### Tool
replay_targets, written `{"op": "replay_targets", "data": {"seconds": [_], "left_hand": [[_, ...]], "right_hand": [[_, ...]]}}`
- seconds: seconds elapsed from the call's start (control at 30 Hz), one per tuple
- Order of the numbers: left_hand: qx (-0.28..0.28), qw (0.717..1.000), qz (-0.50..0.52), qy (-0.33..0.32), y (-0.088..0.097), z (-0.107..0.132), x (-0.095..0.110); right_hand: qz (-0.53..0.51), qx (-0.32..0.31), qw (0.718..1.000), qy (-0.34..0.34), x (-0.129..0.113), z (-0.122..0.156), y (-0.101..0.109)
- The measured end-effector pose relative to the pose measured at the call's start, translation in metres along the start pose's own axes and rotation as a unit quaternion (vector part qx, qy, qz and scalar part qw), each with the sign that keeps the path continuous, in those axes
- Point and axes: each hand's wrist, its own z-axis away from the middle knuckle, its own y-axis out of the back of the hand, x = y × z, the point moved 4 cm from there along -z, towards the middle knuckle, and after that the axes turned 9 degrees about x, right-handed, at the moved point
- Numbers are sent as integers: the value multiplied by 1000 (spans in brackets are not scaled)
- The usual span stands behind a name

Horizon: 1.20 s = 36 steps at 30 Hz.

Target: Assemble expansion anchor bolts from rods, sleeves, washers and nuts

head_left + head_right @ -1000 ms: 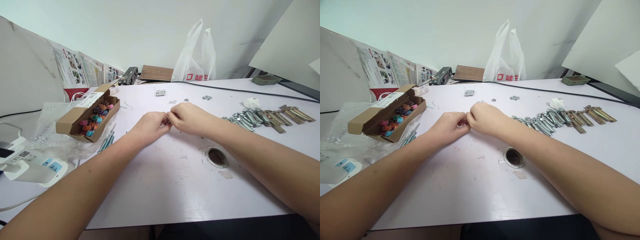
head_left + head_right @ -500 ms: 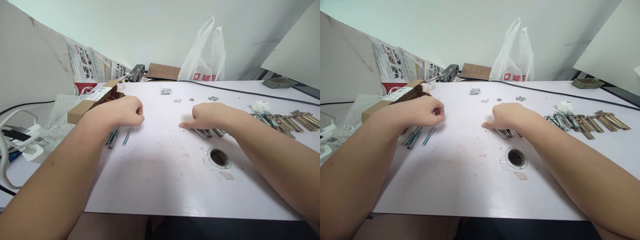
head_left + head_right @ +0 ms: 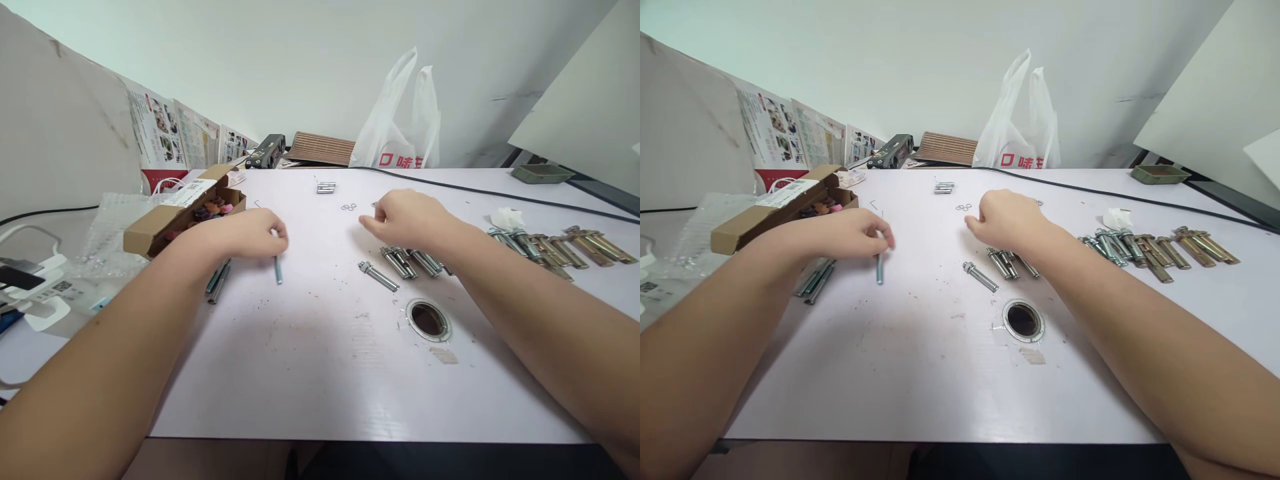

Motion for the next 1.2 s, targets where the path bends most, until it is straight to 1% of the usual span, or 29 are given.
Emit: {"op": "replay_targets", "data": {"seconds": [0.03, 0.07, 0.1, 0.13, 0.17, 0.2, 0.23, 0.27, 0.3, 0.37, 0.4, 0.47, 0.53, 0.6, 0.63, 0.67, 0.7, 0.77, 0.83, 0.9, 0.93, 0.97, 1.1, 1.2], "left_hand": [[-36, 999, 0, 2, -6, 0, 7], [-50, 998, 28, -1, -12, 0, 14], [-46, 996, 71, 11, -18, -1, 18], [-33, 991, 126, 36, -25, -1, 21], [-26, 980, 189, 63, -32, -2, 23], [-20, 965, 246, 94, -40, -2, 24], [-27, 948, 293, 122, -48, -2, 25], [-40, 933, 329, 140, -55, -1, 26], [-50, 928, 339, 148, -61, 0, 26], [-61, 935, 321, 138, -66, 1, 27], [-72, 943, 303, 121, -67, 1, 27], [-92, 959, 259, 66, -67, 3, 29], [-96, 974, 206, -18, -67, 7, 35], [-60, 981, 146, -112, -66, 11, 42], [-29, 981, 114, -154, -65, 13, 45], [-1, 979, 94, -178, -65, 15, 47], [7, 978, 82, -189, -67, 15, 48], [-11, 982, 79, -173, -71, 14, 46], [-35, 987, 91, -130, -75, 10, 40], [-23, 990, 101, -94, -75, 7, 36], [-14, 991, 101, -85, -74, 6, 35], [-8, 992, 96, -80, -73, 5, 34], [-11, 995, 62, -80, -73, 5, 36], [-12, 996, 51, -77, -75, 4, 35]], "right_hand": [[-33, -27, 998, 38, -7, 3, -2], [-76, -62, 992, 81, -16, 8, -4], [-119, -102, 980, 123, -26, 14, -5], [-154, -133, 966, 158, -35, 19, -6], [-172, -148, 957, 182, -43, 24, -6], [-172, -144, 955, 196, -49, 27, -6], [-163, -124, 958, 201, -52, 28, -6], [-152, -98, 963, 199, -53, 27, -6], [-144, -75, 968, 192, -52, 26, -6], [-145, -55, 973, 169, -46, 24, -7], [-150, -52, 974, 159, -43, 22, -8], [-157, -39, 977, 142, -38, 21, -8], [-162, -22, 978, 131, -36, 20, -6], [-167, -16, 978, 127, -36, 19, -3], [-169, -17, 978, 125, -37, 19, -2], [-167, -18, 978, 124, -37, 18, 0], [-161, -21, 979, 124, -36, 18, 2], [-141, -51, 981, 122, -33, 18, 3], [-120, -128, 978, 117, -28, 21, -1], [-98, -209, 967, 110, -24, 24, -8], [-87, -234, 962, 106, -22, 25, -11], [-76, -247, 961, 102, -20, 26, -14], [-41, -232, 970, 68, -14, 20, -14], [-44, -181, 980, 74, -12, 10, -6]]}}
